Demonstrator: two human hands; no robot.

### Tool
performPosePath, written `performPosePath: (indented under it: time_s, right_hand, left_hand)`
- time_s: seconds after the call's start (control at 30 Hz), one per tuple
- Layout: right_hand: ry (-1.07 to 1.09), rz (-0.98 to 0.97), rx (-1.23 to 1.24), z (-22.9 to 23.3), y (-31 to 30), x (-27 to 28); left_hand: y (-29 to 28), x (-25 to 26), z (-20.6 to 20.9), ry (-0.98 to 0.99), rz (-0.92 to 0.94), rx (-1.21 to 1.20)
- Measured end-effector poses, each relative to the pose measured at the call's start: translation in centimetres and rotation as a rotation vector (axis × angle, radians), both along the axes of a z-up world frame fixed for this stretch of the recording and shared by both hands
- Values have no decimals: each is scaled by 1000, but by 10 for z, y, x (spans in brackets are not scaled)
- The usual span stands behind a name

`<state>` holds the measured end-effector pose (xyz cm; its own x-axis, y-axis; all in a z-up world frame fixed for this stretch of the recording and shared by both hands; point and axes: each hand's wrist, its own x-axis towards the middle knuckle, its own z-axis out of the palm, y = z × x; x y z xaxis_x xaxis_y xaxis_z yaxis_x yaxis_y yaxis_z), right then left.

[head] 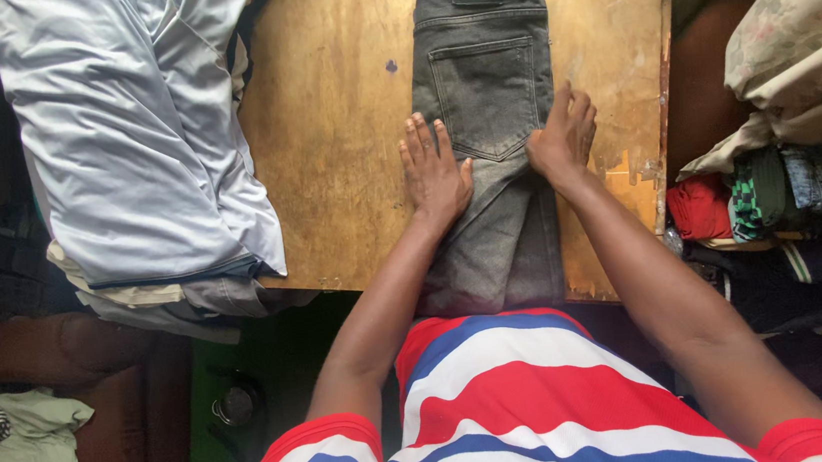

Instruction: The person folds a pair of trousers by first smoothing them out on a wooden surface, folding one leg over the other, and then folding them into a compact square.

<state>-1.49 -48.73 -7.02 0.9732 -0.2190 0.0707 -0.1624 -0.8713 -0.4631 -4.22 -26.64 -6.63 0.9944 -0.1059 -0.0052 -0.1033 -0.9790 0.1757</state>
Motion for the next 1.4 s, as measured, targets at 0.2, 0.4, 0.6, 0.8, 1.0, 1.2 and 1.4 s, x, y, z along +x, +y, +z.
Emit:
performPosePath:
  time_s: [0.2,0.4,0.6,0.8,1.0,1.2,1.4]
  right_hand:
    - [139,321,-196,14,38,16]
    - [207,346,-222,-6,42,37]
    - [198,342,-209,-10,46,69]
    - [234,334,-169,-11,51,105]
    - [219,345,-141,-16,49,112]
    - [177,356,-99,-13,32,105]
    - [-16,270,168,10,23,30]
  left_hand:
    - [2,16,-6,-88,-46,-116]
    - [12,42,-8,-159,-53,-158]
    - [19,78,-11,-129,-48,-163]
    - [28,114,-9,-111,-66,-151]
    - [31,122,-12,-127,-61,-173]
    - [59,128,-31,-163,-131,-436]
    - [125,58,-26,-173,-158,-611]
